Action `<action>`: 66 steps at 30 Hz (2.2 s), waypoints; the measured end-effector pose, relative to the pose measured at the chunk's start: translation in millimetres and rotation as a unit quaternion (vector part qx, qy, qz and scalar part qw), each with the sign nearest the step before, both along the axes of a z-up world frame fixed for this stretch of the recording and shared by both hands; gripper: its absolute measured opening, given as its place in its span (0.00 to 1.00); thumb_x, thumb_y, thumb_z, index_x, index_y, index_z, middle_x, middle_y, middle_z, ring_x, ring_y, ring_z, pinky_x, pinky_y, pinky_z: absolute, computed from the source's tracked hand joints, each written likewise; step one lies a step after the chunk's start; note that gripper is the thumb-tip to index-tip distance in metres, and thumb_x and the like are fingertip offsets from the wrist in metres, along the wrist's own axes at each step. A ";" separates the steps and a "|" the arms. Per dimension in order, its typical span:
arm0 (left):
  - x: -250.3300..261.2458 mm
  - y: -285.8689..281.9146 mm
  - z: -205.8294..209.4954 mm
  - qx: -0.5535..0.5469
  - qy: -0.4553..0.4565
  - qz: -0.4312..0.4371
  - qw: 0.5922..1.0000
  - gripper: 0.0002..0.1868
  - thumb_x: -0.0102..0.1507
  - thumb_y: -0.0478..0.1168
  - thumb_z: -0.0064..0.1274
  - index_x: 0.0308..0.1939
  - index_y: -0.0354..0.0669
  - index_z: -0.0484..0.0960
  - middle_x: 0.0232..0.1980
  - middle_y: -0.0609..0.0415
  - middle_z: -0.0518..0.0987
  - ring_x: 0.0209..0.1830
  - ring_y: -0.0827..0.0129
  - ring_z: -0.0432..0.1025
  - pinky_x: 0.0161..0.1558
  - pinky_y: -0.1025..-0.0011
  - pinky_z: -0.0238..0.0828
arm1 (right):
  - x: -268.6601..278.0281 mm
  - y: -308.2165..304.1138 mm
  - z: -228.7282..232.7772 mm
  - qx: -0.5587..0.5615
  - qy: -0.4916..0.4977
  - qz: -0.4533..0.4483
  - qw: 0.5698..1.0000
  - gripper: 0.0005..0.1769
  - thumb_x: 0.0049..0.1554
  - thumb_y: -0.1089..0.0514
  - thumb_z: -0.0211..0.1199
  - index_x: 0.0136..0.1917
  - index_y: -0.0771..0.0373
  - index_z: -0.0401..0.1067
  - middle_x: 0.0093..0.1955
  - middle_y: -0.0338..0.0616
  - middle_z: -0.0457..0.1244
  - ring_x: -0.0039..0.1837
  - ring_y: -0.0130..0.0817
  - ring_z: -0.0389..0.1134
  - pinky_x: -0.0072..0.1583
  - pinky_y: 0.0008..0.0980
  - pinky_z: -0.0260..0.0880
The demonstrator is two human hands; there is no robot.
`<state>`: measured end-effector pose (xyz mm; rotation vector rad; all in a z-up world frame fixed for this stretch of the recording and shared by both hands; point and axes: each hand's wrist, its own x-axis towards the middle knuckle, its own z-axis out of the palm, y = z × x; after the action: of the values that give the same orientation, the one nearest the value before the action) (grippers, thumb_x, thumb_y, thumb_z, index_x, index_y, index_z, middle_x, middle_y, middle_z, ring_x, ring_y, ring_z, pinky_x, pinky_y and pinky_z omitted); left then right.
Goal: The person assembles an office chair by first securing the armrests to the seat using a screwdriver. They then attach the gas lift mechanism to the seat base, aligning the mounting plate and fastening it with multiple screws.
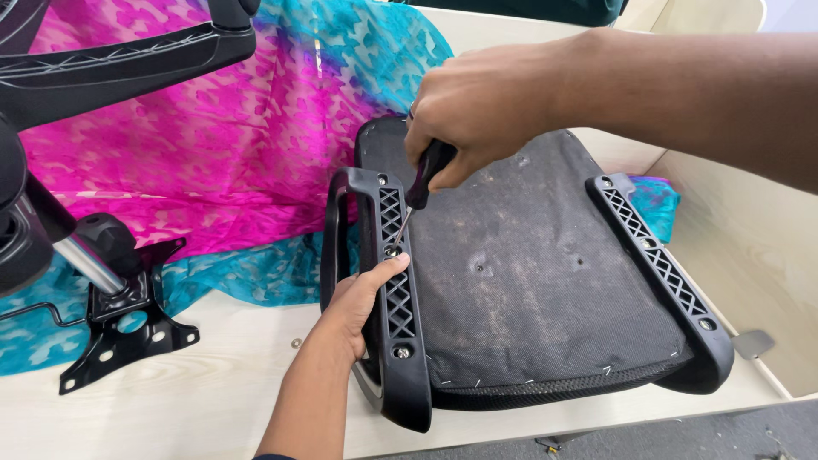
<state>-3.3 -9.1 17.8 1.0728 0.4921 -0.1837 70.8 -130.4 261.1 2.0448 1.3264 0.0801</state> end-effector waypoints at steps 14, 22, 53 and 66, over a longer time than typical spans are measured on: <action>-1.6 0.0 2.6 -0.002 0.005 0.001 1.000 0.29 0.51 0.52 0.65 0.48 0.35 0.81 0.39 0.47 0.83 0.34 0.62 0.80 0.36 0.61 0.80 | -20.0 8.3 -10.2 -0.107 0.000 0.087 0.990 0.16 0.60 0.43 0.58 0.55 0.50 0.77 0.40 0.44 0.71 0.43 0.41 0.75 0.43 0.42 0.77; 2.5 -0.3 -0.6 -0.023 0.005 0.011 1.000 0.29 0.50 0.51 0.66 0.48 0.35 0.82 0.40 0.46 0.83 0.34 0.62 0.79 0.37 0.61 0.80 | -27.7 18.5 -8.5 -0.070 0.026 -0.003 0.997 0.11 0.58 0.46 0.61 0.50 0.47 0.81 0.40 0.44 0.72 0.43 0.42 0.74 0.46 0.45 0.75; -26.0 -30.4 22.6 0.447 0.048 -0.011 0.893 0.63 0.49 0.57 0.69 0.75 0.28 0.48 0.64 0.34 0.72 0.61 0.50 0.74 0.61 0.61 0.73 | 13.6 -84.7 -76.1 0.338 0.390 -0.444 0.732 0.26 0.61 0.39 0.60 0.44 0.65 0.81 0.26 0.39 0.60 0.25 0.28 0.53 0.30 0.32 0.54; -36.3 -38.0 42.9 0.564 0.100 -0.050 0.818 0.41 0.56 0.66 0.57 0.58 0.34 0.78 0.56 0.38 0.81 0.58 0.47 0.77 0.59 0.55 0.74 | -40.3 -98.4 -181.2 0.593 0.434 -0.427 0.528 0.21 0.63 0.46 0.53 0.50 0.66 0.75 0.34 0.40 0.68 0.30 0.26 0.65 0.34 0.29 0.66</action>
<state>-39.6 -47.1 60.7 2.2709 0.7612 -0.0807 30.5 -228.8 79.9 4.0816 0.3085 -0.8130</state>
